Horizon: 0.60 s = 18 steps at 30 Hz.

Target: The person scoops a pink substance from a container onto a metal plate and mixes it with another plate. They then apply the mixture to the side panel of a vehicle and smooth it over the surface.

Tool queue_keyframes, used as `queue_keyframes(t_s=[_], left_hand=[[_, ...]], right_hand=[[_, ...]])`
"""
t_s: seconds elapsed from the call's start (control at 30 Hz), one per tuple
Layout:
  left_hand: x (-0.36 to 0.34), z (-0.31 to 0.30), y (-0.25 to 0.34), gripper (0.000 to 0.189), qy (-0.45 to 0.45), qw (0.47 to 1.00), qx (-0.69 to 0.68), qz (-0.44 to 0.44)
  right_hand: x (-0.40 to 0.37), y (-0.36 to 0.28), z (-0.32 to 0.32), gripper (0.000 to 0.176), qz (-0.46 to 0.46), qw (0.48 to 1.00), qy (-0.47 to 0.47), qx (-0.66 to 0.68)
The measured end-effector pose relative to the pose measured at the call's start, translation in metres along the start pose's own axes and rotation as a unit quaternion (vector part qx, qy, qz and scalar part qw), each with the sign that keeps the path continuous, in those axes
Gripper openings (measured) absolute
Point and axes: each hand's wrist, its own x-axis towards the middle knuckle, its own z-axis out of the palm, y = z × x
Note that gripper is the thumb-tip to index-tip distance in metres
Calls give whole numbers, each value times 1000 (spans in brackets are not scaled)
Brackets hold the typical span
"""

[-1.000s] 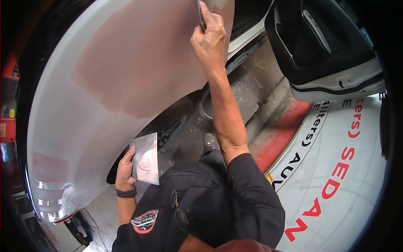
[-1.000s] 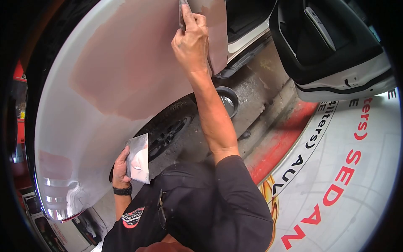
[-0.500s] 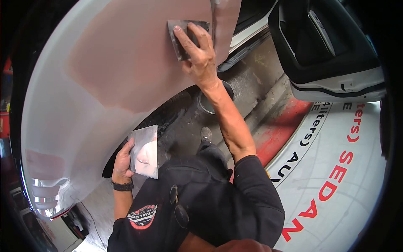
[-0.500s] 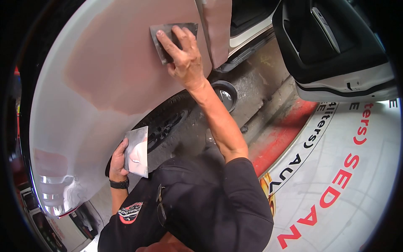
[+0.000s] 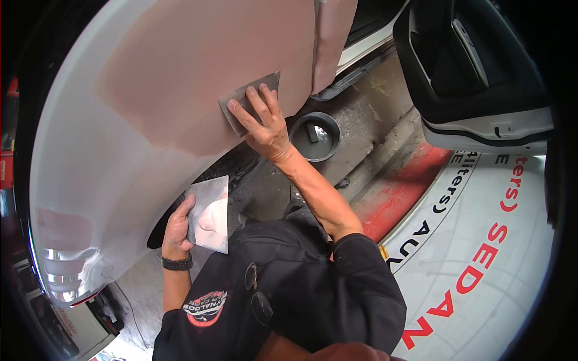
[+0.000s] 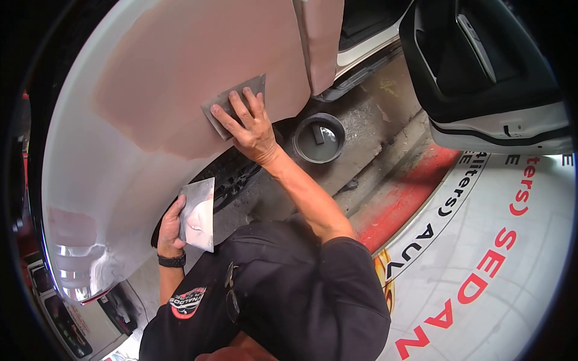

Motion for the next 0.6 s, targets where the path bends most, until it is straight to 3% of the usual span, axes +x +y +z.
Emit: queue_keyframes(t_s=[0.17,0.27,0.4,0.6], left_hand=[[0,5,-1,42,-6,1000,-2,-6],[-1,5,-1,42,-26,1000,-5,-6],[-2,-2,-7,42,-17,1000,-2,1],[-5,1,-8,43,-3,1000,-14,4]], right_hand=[[-9,-11,-20,68,-4,998,-57,10],[4,-6,-52,70,43,995,-74,52],[73,28,-64,72,130,984,97,75],[130,49,-66,67,167,978,122,3]])
